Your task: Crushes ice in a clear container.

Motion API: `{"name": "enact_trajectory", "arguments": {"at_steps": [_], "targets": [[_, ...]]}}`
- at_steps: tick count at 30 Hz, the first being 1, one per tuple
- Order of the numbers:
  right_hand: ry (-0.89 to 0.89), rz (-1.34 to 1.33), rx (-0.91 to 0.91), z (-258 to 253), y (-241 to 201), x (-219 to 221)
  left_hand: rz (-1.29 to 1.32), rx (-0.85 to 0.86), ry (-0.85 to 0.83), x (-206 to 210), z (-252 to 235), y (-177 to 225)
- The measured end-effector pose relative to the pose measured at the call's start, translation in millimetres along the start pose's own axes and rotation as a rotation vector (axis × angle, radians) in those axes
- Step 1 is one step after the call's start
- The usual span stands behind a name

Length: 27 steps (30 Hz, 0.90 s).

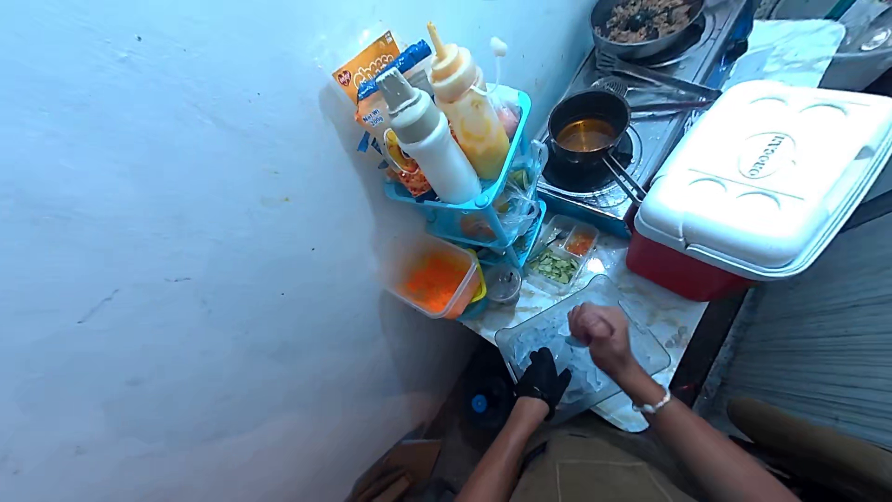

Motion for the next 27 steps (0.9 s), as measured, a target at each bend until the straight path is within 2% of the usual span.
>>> {"name": "enact_trajectory", "arguments": {"at_steps": [3, 4, 5, 8, 10, 13, 15, 17, 20, 22, 25, 27], "targets": [[0.031, 0.009, -0.02, -17.7, -15.5, -23.5, 0.263, -0.048, -0.191, 6.9, -32.2, -14.8], [0.056, -0.005, -0.024, -20.5, -20.4, -31.2, 0.281, -0.065, -0.166, 8.2, -36.3, -16.8], [0.091, -0.023, -0.015, -20.2, -22.4, -36.9, 0.222, -0.066, -0.071, 5.2, -34.4, -15.0], [0.177, -0.038, 0.032, -9.4, -21.7, -46.0, -0.044, -0.052, 0.172, 8.5, -26.9, -2.8], [0.205, -0.02, 0.045, -4.4, -21.1, -48.2, -0.15, -0.042, 0.211, 13.0, -28.9, 3.4], [0.226, 0.012, 0.045, -3.7, -23.5, -48.8, -0.119, -0.023, 0.115, 10.3, -35.6, 0.6], [0.229, 0.01, 0.039, -6.0, -28.8, -49.0, 0.046, -0.015, 0.01, 4.1, -31.7, -5.9], [0.223, -0.013, 0.042, -4.2, -29.7, -47.6, 0.125, -0.013, 0.03, -6.0, -12.0, -6.6], [0.19, -0.034, 0.07, 4.0, -24.8, -40.2, 0.013, -0.062, 0.017, -9.3, 15.3, 3.5], [0.13, -0.057, 0.031, -8.2, -38.8, -33.8, -0.032, -0.044, 0.056, -3.2, 6.7, 5.8], [0.032, -0.082, -0.093, -38.6, -82.7, -23.2, -0.028, -0.007, 0.052, 10.5, -20.2, -1.5], [-0.032, -0.045, -0.102, -33.5, -73.3, -11.0, -0.03, -0.007, 0.064, 16.0, -32.0, -3.8]]}}
Point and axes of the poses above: each hand's wrist, its own z-axis away from the middle knuckle, its own x-axis out of the palm, y = z × x, the point moved 7 cm from there along -z, towards the middle knuckle, and after that the axes turned 14 degrees about -x, right-handed, at the moved point
